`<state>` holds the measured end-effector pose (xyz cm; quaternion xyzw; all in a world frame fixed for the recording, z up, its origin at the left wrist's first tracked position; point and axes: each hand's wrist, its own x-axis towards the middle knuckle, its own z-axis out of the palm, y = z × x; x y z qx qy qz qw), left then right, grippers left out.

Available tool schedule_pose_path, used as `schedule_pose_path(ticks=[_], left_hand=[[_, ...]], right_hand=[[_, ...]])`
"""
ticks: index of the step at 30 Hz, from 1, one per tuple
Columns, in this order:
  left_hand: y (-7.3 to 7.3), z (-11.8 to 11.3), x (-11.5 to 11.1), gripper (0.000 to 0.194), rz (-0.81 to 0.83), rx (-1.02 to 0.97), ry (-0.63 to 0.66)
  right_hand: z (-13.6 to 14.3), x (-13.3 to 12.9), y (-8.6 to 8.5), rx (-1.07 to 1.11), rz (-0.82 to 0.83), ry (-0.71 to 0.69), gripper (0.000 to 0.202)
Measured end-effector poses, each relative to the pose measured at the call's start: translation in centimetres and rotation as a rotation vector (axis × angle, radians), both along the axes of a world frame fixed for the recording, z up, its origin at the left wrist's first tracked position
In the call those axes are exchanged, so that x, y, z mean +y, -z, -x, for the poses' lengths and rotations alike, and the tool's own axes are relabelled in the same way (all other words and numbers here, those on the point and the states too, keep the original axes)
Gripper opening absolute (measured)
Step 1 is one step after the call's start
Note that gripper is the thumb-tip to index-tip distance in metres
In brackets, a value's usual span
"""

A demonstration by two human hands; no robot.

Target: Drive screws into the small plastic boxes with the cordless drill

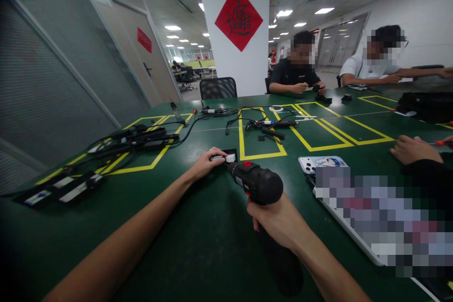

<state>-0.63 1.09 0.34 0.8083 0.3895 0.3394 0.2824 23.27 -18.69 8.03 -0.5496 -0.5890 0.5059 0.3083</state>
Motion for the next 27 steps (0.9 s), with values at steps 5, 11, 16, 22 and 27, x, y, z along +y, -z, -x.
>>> schedule_pose_path(ticks=[5,11,16,22,27], left_hand=[[0.0,-0.1,-0.1,0.029,0.009,0.0,-0.007],[0.2,0.1,-0.1,0.03,0.016,0.001,0.003],[0.1,0.0,-0.2,0.031,0.014,-0.001,0.005],[0.2,0.0,-0.4,0.031,0.013,0.0,0.002],[0.3,0.0,-0.4,0.03,0.003,-0.011,0.02]], right_hand=[[-0.3,-0.1,0.1,0.084,0.002,-0.013,0.015],[-0.2,0.0,0.2,0.154,-0.022,0.005,0.02],[-0.8,-1.1,0.1,0.048,-0.039,-0.005,0.021],[-1.7,-3.5,0.3,-0.384,-0.283,0.091,0.066],[0.4,-3.6,2.8,-0.702,-0.256,0.06,0.085]])
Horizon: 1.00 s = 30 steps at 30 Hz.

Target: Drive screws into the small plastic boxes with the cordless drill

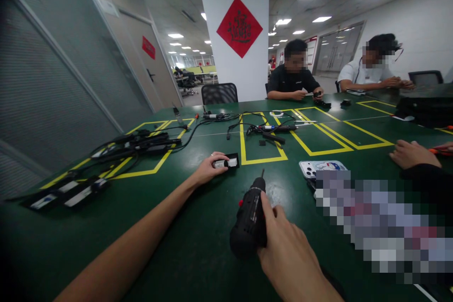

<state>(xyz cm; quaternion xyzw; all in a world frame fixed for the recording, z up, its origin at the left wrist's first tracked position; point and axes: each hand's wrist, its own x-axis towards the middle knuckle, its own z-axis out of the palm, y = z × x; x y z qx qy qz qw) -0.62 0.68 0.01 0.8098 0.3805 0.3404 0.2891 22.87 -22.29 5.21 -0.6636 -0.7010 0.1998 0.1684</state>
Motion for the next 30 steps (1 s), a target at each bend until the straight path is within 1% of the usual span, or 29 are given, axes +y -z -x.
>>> schedule_pose_path(ticks=[3,5,7,9,11,13,14,16,18,19,20,22,23,25,28,30], left_hand=[[0.1,0.0,0.0,0.033,-0.02,-0.008,0.013],[0.3,0.0,0.0,0.035,-0.036,-0.01,0.013],[0.4,0.0,-0.1,0.038,-0.043,-0.003,0.001],[0.5,-0.1,-0.2,0.043,-0.055,0.011,-0.017],[0.5,-0.2,-0.5,0.052,-0.088,0.031,-0.043],[0.3,-0.4,-1.0,0.064,-0.143,0.058,-0.081],[0.2,-0.5,-1.3,0.068,-0.18,0.078,-0.1],[-0.1,-0.5,-1.9,0.072,-0.283,0.14,-0.118],[-0.3,-0.5,-2.3,0.066,-0.402,0.218,-0.106],[-0.4,-0.4,-2.5,0.061,-0.454,0.256,-0.097],[-0.5,-0.4,-2.5,0.054,-0.494,0.291,-0.09],[-0.5,-0.4,-2.5,0.041,-0.535,0.35,-0.083],[-0.4,-0.4,-2.5,0.037,-0.541,0.374,-0.081],[-0.4,-0.4,-2.5,0.035,-0.538,0.406,-0.078],[-0.4,-0.7,-2.6,0.038,-0.511,0.402,-0.09],[-0.5,-0.9,-2.8,0.037,-0.488,0.379,-0.107]], right_hand=[[1.9,0.4,1.0,-0.115,0.046,-0.031,0.093],[2.8,0.5,1.0,-0.173,0.053,-0.061,0.094],[3.2,0.6,0.6,-0.203,0.082,-0.061,0.094],[3.2,0.5,-0.2,-0.175,0.138,-0.053,0.095],[3.0,0.3,-1.1,-0.138,0.186,-0.074,0.093],[2.7,0.4,-2.0,-0.143,0.186,-0.107,0.086],[2.7,0.6,-2.6,-0.162,0.155,-0.109,0.082],[2.7,2.0,-3.7,-0.198,0.009,-0.065,0.076],[3.1,4.4,-4.5,-0.203,-0.173,-0.03,0.071],[3.4,5.9,-4.7,-0.184,-0.228,-0.05,0.066],[3.9,7.5,-4.8,-0.169,-0.248,-0.082,0.058],[4.9,10.6,-4.2,-0.145,-0.262,-0.134,0.043],[5.3,11.9,-3.6,-0.135,-0.268,-0.149,0.037],[6.1,13.6,-2.0,-0.114,-0.273,-0.159,0.031],[6.6,14.4,0.4,-0.102,-0.271,-0.139,0.028],[6.6,14.3,1.4,-0.099,-0.274,-0.121,0.029]])
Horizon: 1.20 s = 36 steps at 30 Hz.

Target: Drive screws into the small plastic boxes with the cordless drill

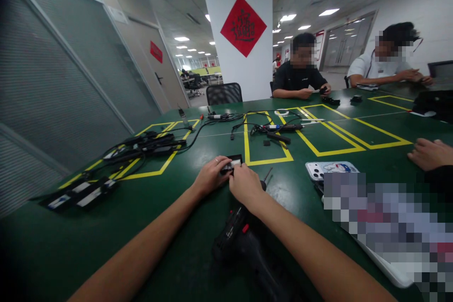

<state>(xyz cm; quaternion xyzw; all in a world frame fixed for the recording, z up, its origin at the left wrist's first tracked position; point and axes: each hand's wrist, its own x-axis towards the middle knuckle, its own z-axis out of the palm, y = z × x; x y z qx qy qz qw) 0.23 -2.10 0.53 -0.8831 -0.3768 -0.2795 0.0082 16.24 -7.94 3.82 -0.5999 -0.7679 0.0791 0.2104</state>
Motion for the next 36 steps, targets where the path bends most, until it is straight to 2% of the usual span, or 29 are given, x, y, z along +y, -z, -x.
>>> schedule_pose_path(ticks=[5,13,23,27,32,36], left_hand=[[0.0,-0.2,-0.3,0.034,0.041,-0.063,-0.003],[-0.3,-0.1,-0.9,0.033,0.111,-0.133,0.02],[-0.7,0.3,-0.8,0.03,0.108,-0.061,0.004],[-0.5,0.1,-1.0,0.031,0.102,-0.049,0.019],[-0.4,0.2,-0.6,0.033,0.096,-0.047,0.043],[-0.6,0.5,-0.4,0.033,0.108,-0.007,0.052]], right_hand=[[-0.1,-0.1,0.6,-0.001,-0.002,0.012,0.034],[-0.4,0.3,1.0,-0.021,-0.003,-0.023,0.03],[-0.5,0.3,1.2,-0.07,-0.033,-0.051,0.029],[-1.1,1.3,1.0,-0.092,-0.103,-0.026,0.037],[-1.8,3.0,1.0,-0.151,-0.1,-0.164,0.03],[-1.9,3.4,1.4,-0.186,-0.103,-0.19,0.027]])
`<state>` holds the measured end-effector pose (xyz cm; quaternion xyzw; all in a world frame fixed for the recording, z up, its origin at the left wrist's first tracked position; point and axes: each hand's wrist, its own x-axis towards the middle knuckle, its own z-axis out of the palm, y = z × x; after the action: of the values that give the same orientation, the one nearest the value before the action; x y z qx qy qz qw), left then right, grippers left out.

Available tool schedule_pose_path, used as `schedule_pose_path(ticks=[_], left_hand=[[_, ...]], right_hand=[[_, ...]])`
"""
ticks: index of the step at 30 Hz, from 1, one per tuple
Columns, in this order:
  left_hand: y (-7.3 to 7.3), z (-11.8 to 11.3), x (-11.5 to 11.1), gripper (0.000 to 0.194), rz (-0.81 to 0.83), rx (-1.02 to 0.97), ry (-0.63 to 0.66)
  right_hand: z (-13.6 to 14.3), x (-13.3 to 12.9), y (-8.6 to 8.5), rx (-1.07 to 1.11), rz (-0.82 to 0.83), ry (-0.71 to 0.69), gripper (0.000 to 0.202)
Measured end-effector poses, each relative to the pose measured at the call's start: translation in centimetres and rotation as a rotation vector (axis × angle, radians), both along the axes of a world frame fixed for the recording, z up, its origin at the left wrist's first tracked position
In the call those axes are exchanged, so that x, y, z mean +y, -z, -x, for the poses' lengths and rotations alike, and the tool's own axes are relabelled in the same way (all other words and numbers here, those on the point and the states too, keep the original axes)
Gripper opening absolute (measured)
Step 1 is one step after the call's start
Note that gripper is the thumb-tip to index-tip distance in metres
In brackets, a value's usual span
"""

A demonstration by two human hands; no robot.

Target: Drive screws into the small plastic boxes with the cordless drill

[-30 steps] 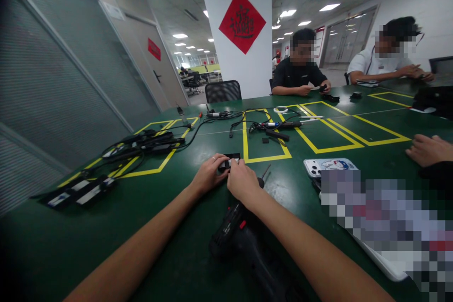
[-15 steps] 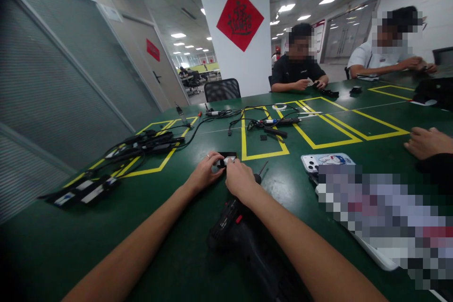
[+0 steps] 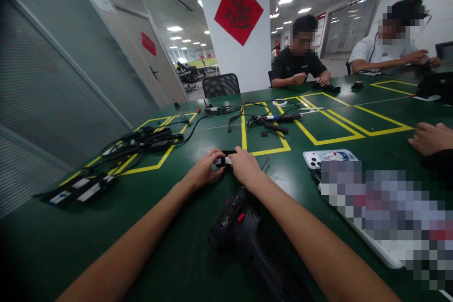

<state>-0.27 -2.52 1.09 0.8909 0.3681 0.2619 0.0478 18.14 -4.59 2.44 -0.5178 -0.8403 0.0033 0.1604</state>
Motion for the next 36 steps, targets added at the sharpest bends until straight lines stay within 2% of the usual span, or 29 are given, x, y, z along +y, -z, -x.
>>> schedule_pose_path(ticks=[5,10,14,19,22,30,36], left_hand=[[-0.2,-0.1,-0.2,0.033,0.002,-0.02,-0.032],[-0.3,-0.1,-0.4,0.033,0.017,-0.017,-0.005],[-0.3,0.2,-0.4,0.043,-0.002,0.016,-0.019],[-0.3,0.3,-0.4,0.031,-0.064,0.056,-0.023],[-0.3,0.1,-0.6,0.034,-0.084,0.055,-0.031],[0.0,-0.5,-0.8,0.034,-0.098,0.035,-0.071],[-0.3,-1.0,-0.9,0.033,-0.108,0.011,-0.092]], right_hand=[[0.1,-0.2,0.0,-0.043,-0.016,0.023,0.027],[0.1,-0.1,-0.1,-0.061,-0.021,0.017,0.028],[0.0,-0.1,0.0,-0.058,-0.024,0.002,0.028],[0.0,-0.2,0.1,-0.045,-0.023,0.006,0.027],[0.1,-0.2,0.1,-0.032,-0.024,0.009,0.027],[0.0,-0.3,0.2,0.059,0.009,-0.007,0.027],[0.2,0.3,0.0,0.219,0.099,-0.011,0.028]])
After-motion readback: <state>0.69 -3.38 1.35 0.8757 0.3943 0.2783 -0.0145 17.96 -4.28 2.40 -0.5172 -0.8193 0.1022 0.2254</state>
